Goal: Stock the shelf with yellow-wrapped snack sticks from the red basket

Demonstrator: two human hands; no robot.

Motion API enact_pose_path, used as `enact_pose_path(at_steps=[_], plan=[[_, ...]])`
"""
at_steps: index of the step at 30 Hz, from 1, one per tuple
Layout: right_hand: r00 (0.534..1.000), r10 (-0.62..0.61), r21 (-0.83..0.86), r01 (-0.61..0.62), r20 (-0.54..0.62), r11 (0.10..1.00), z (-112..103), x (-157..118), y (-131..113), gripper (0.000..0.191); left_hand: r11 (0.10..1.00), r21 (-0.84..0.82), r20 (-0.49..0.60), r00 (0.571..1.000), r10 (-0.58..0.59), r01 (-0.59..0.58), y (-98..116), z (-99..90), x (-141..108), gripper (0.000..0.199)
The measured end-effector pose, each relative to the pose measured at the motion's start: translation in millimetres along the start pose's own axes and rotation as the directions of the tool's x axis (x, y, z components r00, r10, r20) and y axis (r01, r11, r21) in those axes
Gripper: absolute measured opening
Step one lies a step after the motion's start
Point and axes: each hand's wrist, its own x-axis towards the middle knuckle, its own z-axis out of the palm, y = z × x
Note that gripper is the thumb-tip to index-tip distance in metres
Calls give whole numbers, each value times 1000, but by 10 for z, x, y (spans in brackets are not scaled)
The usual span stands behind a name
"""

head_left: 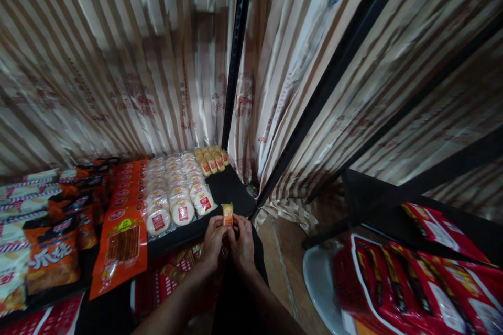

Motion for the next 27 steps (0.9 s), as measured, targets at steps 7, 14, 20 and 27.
enact_pose_path(at_steps=[7,14,20,27], plan=[[999,20,-49,-19,34,999,-25,152,-2,36,997,59,16,998,54,-55,130,113,95,21],[998,46,-25,-45,40,999,1,314,-8,36,996,82,17,999,39,-40,213,197,163,17],[998,66,-35,-65,26,997,70,422,54,39,987,134,-12,996,89,-86,201,259,297,14],[998,55,-96,-51,33,994,134,527,105,38,966,246,-83,991,106,-83,173,305,438,21]])
